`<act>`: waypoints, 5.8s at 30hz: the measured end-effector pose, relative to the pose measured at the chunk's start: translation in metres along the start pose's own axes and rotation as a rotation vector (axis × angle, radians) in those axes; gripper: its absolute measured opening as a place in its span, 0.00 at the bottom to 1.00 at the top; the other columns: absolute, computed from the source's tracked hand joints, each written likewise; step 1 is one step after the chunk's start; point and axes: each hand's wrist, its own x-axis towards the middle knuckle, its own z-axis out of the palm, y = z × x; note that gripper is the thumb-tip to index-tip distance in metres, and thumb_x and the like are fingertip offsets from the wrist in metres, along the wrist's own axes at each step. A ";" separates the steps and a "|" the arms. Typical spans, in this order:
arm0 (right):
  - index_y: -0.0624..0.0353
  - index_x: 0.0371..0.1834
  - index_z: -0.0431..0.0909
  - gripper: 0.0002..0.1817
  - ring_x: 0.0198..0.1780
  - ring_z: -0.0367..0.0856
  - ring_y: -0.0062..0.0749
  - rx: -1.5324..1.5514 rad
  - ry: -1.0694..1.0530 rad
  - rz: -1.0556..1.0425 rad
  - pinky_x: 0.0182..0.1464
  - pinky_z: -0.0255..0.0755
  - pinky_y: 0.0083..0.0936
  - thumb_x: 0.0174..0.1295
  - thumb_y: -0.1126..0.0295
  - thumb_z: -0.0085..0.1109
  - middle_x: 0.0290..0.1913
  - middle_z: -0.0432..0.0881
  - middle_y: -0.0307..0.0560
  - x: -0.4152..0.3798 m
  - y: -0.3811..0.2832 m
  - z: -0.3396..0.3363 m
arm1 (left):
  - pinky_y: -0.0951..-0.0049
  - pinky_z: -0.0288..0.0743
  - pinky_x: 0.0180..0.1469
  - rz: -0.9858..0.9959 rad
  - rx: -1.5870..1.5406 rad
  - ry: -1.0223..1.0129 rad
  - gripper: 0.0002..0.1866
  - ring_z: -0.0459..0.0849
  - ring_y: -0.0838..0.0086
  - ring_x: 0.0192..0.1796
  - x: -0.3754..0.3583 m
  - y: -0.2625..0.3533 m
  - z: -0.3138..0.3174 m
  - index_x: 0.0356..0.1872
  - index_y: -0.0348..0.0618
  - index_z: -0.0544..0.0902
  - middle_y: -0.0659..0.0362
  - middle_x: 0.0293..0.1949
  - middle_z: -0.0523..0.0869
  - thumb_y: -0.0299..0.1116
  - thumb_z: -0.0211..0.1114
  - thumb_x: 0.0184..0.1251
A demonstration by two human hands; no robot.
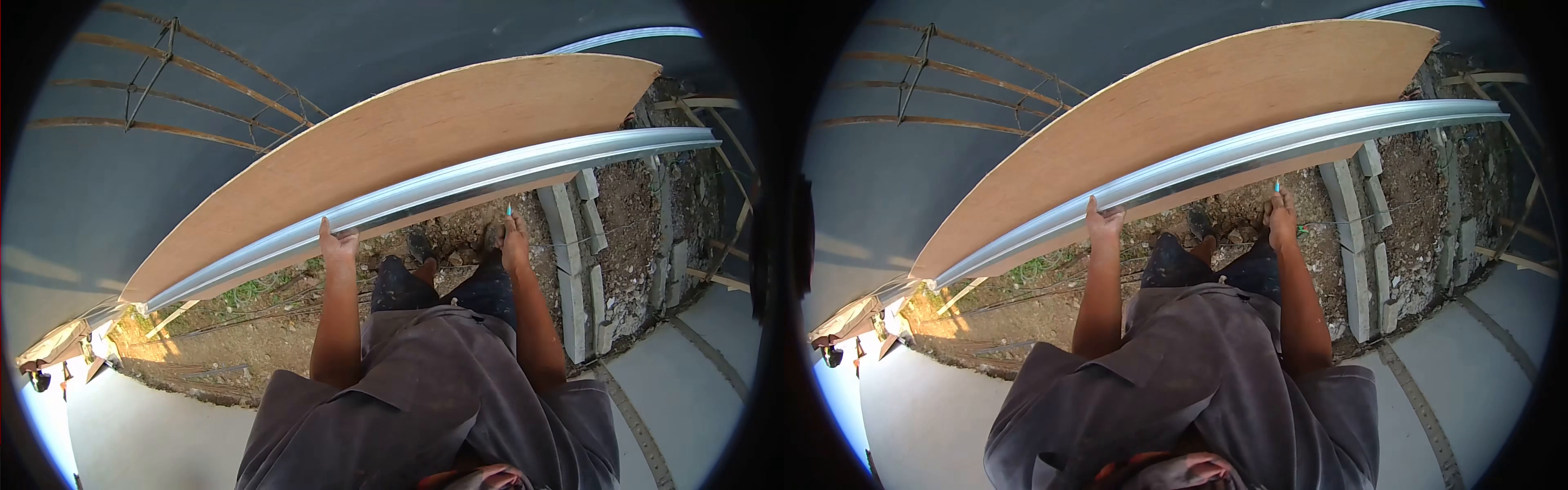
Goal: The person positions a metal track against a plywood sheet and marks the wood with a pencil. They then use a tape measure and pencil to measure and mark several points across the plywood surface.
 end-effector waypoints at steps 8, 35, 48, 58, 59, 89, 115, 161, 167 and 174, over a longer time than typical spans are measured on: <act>0.55 0.44 0.68 0.08 0.22 0.70 0.22 -0.385 0.189 0.230 0.22 0.62 0.22 0.67 0.66 0.44 0.24 0.73 0.39 -0.030 0.106 -0.169 | 0.73 0.69 0.26 -0.175 0.077 0.356 0.10 0.77 0.72 0.33 0.016 -0.059 -0.151 0.43 0.47 0.71 0.60 0.37 0.78 0.37 0.58 0.65; 0.53 0.64 0.64 0.38 0.50 0.74 0.55 -1.400 0.166 -0.155 0.49 0.71 0.46 0.47 0.62 0.69 0.56 0.68 0.60 0.313 0.404 -0.403 | 0.55 0.66 0.62 -0.288 0.407 0.325 0.15 0.68 0.55 0.57 0.288 -0.321 -0.309 0.50 0.40 0.66 0.48 0.55 0.64 0.25 0.52 0.62; 0.61 0.48 0.72 0.25 0.41 0.77 0.38 -0.714 -0.220 -0.070 0.43 0.71 0.34 0.49 0.63 0.66 0.40 0.77 0.52 0.206 0.338 -0.370 | 0.51 0.64 0.62 -0.397 0.903 0.170 0.32 0.67 0.54 0.62 0.202 -0.324 -0.285 0.63 0.45 0.63 0.48 0.61 0.66 0.50 0.59 0.63; 0.59 0.47 0.73 0.23 0.33 0.78 0.30 -0.818 -0.512 -0.185 0.37 0.73 0.27 0.48 0.64 0.69 0.37 0.79 0.43 -0.007 0.124 -0.168 | 0.62 0.77 0.46 -0.427 1.546 -0.428 0.44 0.76 0.60 0.55 -0.071 -0.290 -0.212 0.68 0.43 0.57 0.45 0.59 0.70 0.64 0.56 0.59; 0.58 0.51 0.71 0.26 0.33 0.78 0.30 -0.689 -0.556 -0.258 0.37 0.73 0.27 0.50 0.61 0.69 0.38 0.78 0.44 -0.010 0.115 -0.161 | 0.63 0.79 0.42 -0.528 1.341 -0.383 0.42 0.80 0.62 0.50 -0.087 -0.272 -0.191 0.66 0.47 0.60 0.48 0.56 0.74 0.65 0.56 0.59; 0.60 0.43 0.76 0.19 0.36 0.77 0.31 -0.793 -0.635 -0.109 0.40 0.71 0.27 0.55 0.58 0.53 0.32 0.80 0.46 -0.058 -0.025 0.037 | 0.72 0.70 0.31 0.919 1.763 -0.773 0.15 0.75 0.74 0.25 -0.162 -0.044 0.142 0.30 0.37 0.77 0.56 0.22 0.79 0.41 0.64 0.61; 0.54 0.41 0.81 0.30 0.49 0.79 0.49 -0.671 -0.106 0.130 0.51 0.70 0.40 0.55 0.38 0.52 0.43 0.82 0.55 0.074 0.071 0.141 | 0.62 0.61 0.53 1.943 2.334 -0.558 0.45 0.70 0.61 0.49 -0.110 -0.075 0.217 0.57 0.41 0.66 0.55 0.44 0.73 0.47 0.79 0.36; 0.52 0.45 0.81 0.37 0.51 0.78 0.40 -0.534 -0.152 0.130 0.51 0.71 0.34 0.46 0.31 0.56 0.47 0.81 0.48 0.105 0.101 0.145 | 0.51 0.67 0.50 2.355 2.371 -0.546 0.61 0.70 0.50 0.51 -0.090 -0.078 0.212 0.58 0.28 0.57 0.44 0.47 0.69 0.62 0.78 0.26; 0.51 0.50 0.79 0.39 0.54 0.77 0.40 -0.649 -0.181 0.129 0.54 0.71 0.35 0.45 0.30 0.56 0.52 0.78 0.47 0.091 0.100 0.127 | 0.52 0.67 0.49 2.284 2.392 -0.507 0.61 0.70 0.50 0.50 -0.093 -0.079 0.213 0.58 0.29 0.57 0.45 0.46 0.70 0.59 0.79 0.25; 0.57 0.44 0.81 0.40 0.48 0.80 0.46 -0.814 -0.091 0.089 0.49 0.73 0.37 0.47 0.29 0.53 0.45 0.81 0.54 0.054 0.096 0.078 | 0.50 0.65 0.53 2.080 2.438 -0.462 0.53 0.70 0.49 0.53 -0.113 -0.081 0.212 0.59 0.30 0.60 0.43 0.49 0.72 0.55 0.77 0.36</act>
